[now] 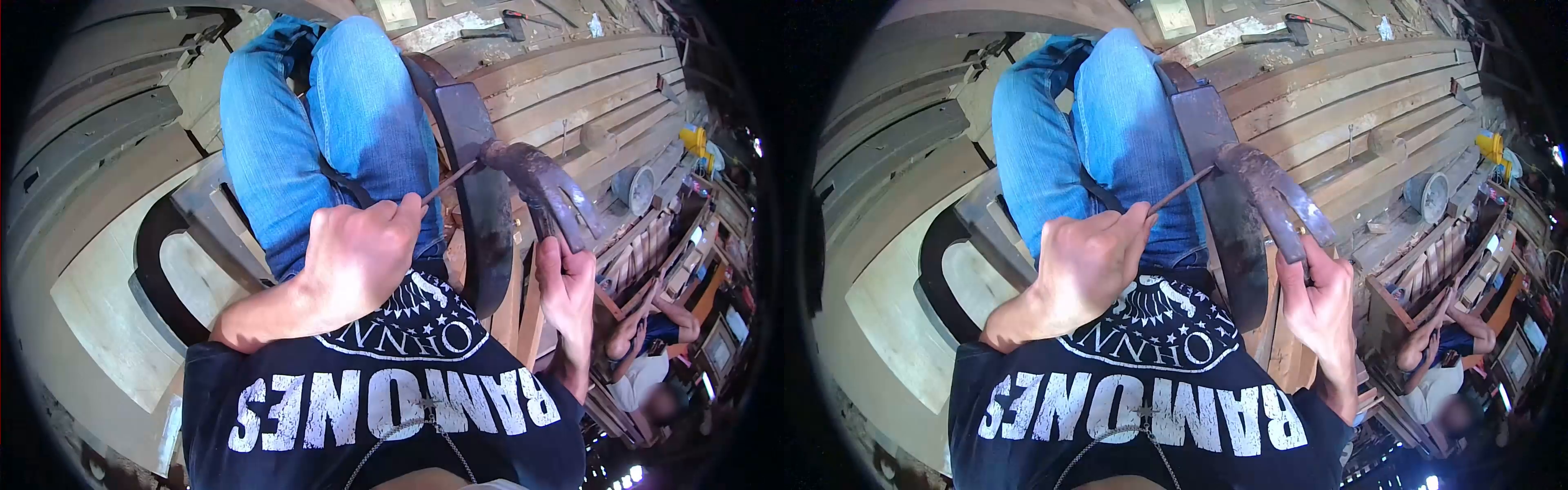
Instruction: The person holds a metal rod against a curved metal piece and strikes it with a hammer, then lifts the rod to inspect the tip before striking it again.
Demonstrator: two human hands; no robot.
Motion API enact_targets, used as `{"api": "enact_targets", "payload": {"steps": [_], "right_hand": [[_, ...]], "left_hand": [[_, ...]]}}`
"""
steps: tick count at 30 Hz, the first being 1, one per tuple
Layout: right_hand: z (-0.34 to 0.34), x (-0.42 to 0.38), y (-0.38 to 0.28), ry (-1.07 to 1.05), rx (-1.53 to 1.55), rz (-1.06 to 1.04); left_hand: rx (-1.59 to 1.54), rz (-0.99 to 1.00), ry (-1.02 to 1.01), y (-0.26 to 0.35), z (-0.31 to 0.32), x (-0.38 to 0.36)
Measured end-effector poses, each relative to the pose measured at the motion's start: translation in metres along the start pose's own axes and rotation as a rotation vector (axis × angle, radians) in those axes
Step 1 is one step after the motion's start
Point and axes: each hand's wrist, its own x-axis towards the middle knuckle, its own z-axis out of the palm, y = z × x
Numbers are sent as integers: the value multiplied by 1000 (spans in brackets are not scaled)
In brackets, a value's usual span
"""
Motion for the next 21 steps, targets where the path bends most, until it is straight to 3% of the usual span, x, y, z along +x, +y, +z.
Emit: {"api": "enact_targets", "payload": {"steps": [21], "right_hand": [[1, 1, 0, 1, 31, 46]], "left_hand": [[6, -5, 19, -1, 3, -1]]}}
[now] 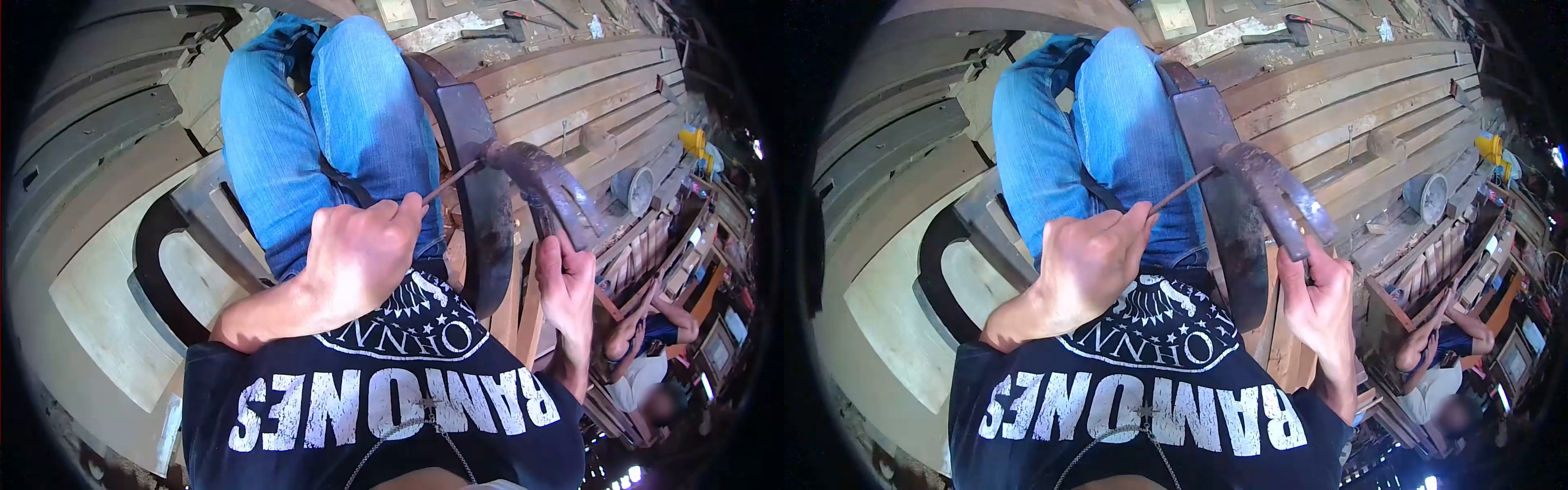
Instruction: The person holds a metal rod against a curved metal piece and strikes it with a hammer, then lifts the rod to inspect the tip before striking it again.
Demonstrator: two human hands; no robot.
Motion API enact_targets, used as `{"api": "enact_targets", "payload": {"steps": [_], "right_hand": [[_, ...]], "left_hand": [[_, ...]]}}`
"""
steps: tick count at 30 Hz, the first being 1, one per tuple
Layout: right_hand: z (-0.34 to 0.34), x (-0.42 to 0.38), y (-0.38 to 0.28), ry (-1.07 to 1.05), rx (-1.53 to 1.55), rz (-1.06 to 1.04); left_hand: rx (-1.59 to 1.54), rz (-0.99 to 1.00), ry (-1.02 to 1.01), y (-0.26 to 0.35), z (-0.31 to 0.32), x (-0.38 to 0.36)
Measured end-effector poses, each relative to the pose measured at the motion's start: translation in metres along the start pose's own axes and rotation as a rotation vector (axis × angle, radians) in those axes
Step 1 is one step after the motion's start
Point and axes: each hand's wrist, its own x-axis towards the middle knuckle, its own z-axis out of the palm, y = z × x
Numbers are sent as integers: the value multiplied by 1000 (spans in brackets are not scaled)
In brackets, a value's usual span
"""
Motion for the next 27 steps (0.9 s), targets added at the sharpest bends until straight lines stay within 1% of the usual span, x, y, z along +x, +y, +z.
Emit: {"api": "enact_targets", "payload": {"steps": [3, 6, 8, 15, 17, 20, 21, 23, 25, 27], "right_hand": [[-2, -1, 1, 21, 14, 17], [-2, 1, 1, -25, -74, -45], [0, -1, 1, 2, 13, -21], [-2, 0, -4, -9, -24, -15], [0, 0, -2, 23, 19, -26], [-4, 1, -4, -22, -151, -65], [-4, 1, -4, -19, -152, -66], [-1, 0, -4, 16, -28, -42], [-1, -1, -2, 16, -11, -18], [-3, 0, -1, -11, -122, -36]], "left_hand": [[-21, 22, 31, -1, 1, 0], [-27, 19, 35, -3, 3, 1], [-31, 21, 5, -3, 2, 0], [-62, 40, 43, -10, 7, -2], [-80, 48, 63, -12, 9, -2], [-67, 47, 65, -11, 10, -3], [-67, 49, 67, -12, 11, -2], [-100, 55, 97, -13, 12, -3], [-94, 55, 94, -13, 13, -4], [-87, 63, 94, -13, 14, -4]]}}
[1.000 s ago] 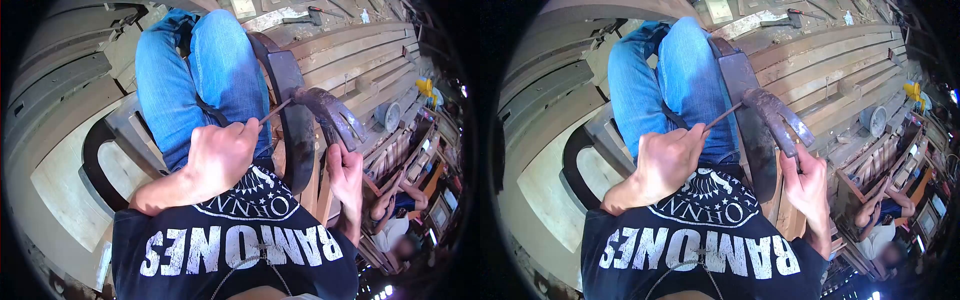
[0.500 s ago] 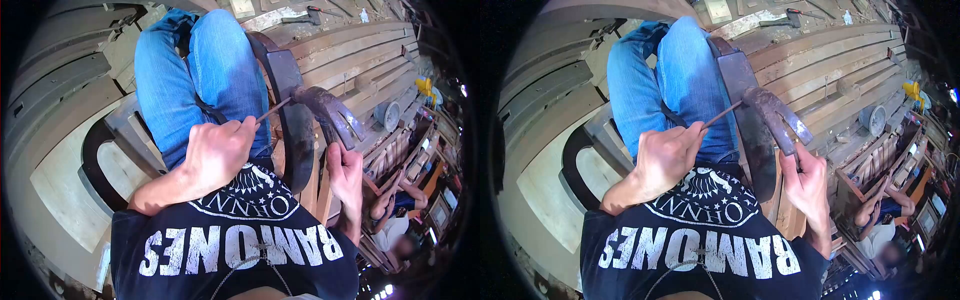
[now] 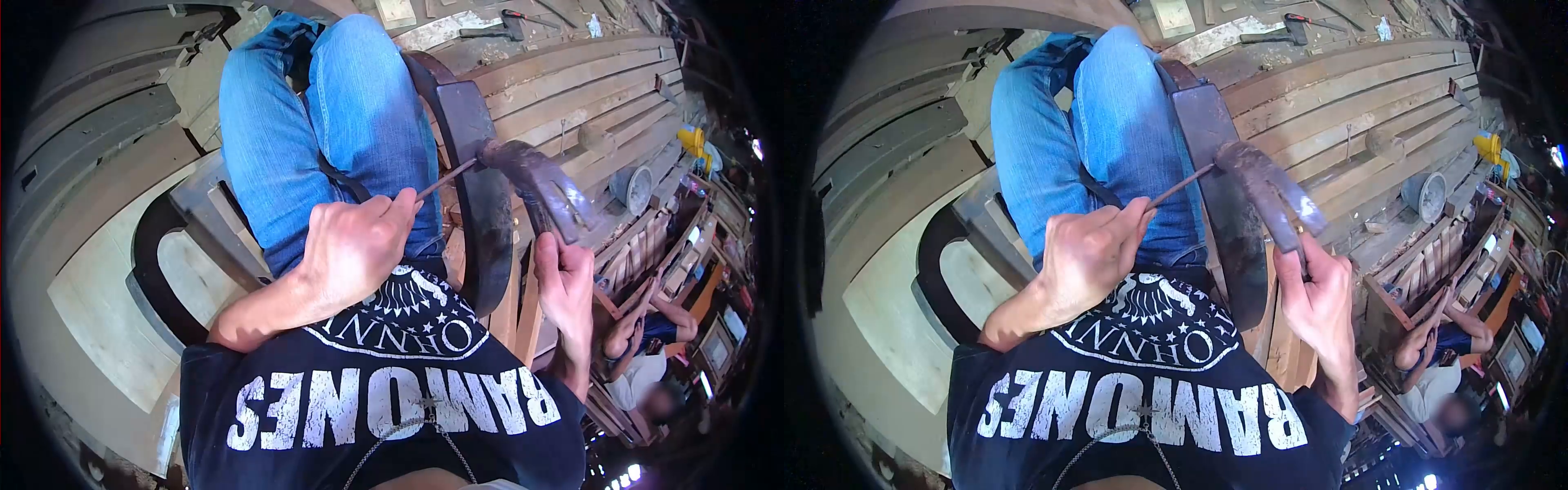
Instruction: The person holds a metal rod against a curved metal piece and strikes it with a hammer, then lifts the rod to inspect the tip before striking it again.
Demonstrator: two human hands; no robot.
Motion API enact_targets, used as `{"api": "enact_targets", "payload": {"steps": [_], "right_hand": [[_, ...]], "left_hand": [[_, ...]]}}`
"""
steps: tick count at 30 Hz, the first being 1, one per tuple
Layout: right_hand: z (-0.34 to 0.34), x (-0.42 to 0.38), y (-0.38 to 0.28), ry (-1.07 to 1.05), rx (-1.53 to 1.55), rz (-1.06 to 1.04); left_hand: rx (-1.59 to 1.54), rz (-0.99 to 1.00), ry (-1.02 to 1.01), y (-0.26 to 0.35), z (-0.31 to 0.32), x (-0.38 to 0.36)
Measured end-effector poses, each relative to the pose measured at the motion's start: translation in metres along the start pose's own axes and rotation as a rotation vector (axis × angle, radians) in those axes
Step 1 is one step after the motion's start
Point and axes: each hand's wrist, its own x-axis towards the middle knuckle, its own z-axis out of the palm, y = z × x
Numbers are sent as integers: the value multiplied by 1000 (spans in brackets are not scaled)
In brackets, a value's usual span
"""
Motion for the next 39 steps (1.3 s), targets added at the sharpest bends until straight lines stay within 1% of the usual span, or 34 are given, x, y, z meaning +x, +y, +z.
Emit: {"api": "enact_targets", "payload": {"steps": [2, 4, 5, 6, 8, 9, 11, 16, 19, 21, 24, 29, 31, 32, 34, 35, 38, 39], "right_hand": [[-1, 0, 0, 0, -7, -1], [2, -2, 3, 23, 93, -15], [2, -2, -1, 37, 105, 10], [1, -1, -4, 38, 105, 10], [-1, 0, -7, 20, -36, -10], [-1, 0, -6, 23, -37, -13], [0, -2, -2, 12, 55, 13], [-1, 0, -7, 8, -23, -16], [-1, -1, -6, 17, 14, -34], [3, -1, -4, 27, 64, -6], [0, 0, -2, 13, 17, -29], [1, -3, -5, 34, 109, 31], [-4, -1, -8, -7, -68, -8], [-2, -1, -6, -10, -68, -9], [3, -2, -2, 51, 114, -10], [3, -1, -3, 49, 115, -10], [-1, 0, -9, 26, -68, 1], [0, 1, -6, 35, -29, 2]], "left_hand": [[14, 7, 3, 0, 1, -1], [8, -1, 7, 1, 1, -1], [4, -1, 15, 1, 0, -1], [4, 0, 15, 1, 0, -1], [10, 2, 16, 1, 0, -1], [10, 4, 19, 1, 0, 1], [19, 4, 11, 2, 0, 0], [14, 4, 9, 2, 1, 0], [11, -3, 16, 2, 2, -1], [12, -7, 18, 2, 1, -2], [12, 4, 20, 2, 1, 0], [22, -4, -3, 3, 0, -2], [13, 0, 9, 2, 1, 0], [14, 0, 6, 2, 1, 0], [18, -7, 1, 1, 1, -2], [32, -5, 3, 1, 2, -3], [40, 12, 29, 2, 3, -2], [36, 14, 55, 2, 4, -2]]}}
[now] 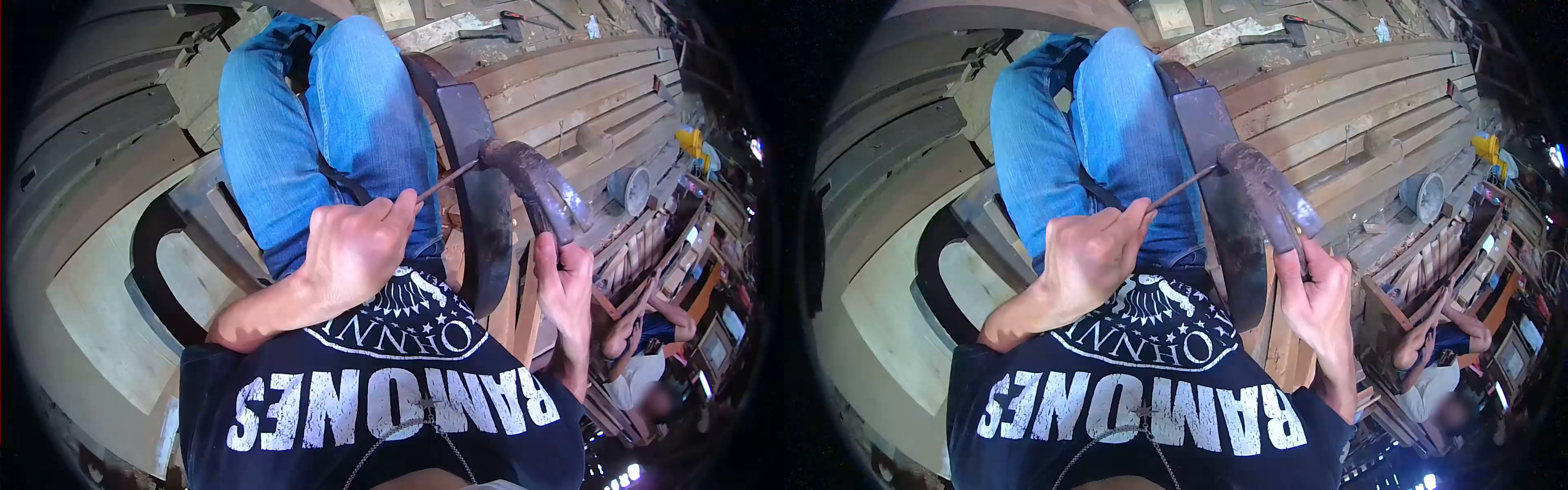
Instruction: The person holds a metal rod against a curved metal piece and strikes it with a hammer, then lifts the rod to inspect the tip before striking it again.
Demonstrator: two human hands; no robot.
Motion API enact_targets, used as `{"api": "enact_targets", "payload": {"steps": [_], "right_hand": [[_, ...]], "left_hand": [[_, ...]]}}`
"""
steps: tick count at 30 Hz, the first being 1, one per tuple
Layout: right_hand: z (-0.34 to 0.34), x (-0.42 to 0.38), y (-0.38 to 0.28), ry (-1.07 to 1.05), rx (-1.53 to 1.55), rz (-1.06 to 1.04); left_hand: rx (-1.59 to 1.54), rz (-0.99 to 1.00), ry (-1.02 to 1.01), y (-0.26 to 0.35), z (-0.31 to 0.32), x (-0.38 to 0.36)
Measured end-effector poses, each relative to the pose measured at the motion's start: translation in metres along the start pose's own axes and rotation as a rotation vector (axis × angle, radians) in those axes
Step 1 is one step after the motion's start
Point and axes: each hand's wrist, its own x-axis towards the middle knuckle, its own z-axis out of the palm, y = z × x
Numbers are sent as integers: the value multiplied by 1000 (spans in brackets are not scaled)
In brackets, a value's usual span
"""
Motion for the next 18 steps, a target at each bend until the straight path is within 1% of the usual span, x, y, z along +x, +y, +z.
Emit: {"api": "enact_targets", "payload": {"steps": [1, 3, 4, 9, 13, 18], "right_hand": [[2, 0, 3, -2, 0, -1], [7, -3, 9, 50, 133, -37], [6, -5, 18, 31, 172, 3], [2, -6, 17, 57, 203, -18], [4, -8, 21, 31, 232, 3], [5, -8, 20, 29, 219, -8]], "left_hand": [[1, -2, 0, 0, 1, 0], [10, 21, 46, -2, 3, -1], [9, 20, 42, -2, 3, -1], [32, 56, 67, -4, 4, 0], [36, 51, 70, -3, 5, 0], [-26, 46, 64, -2, 4, 1]]}}
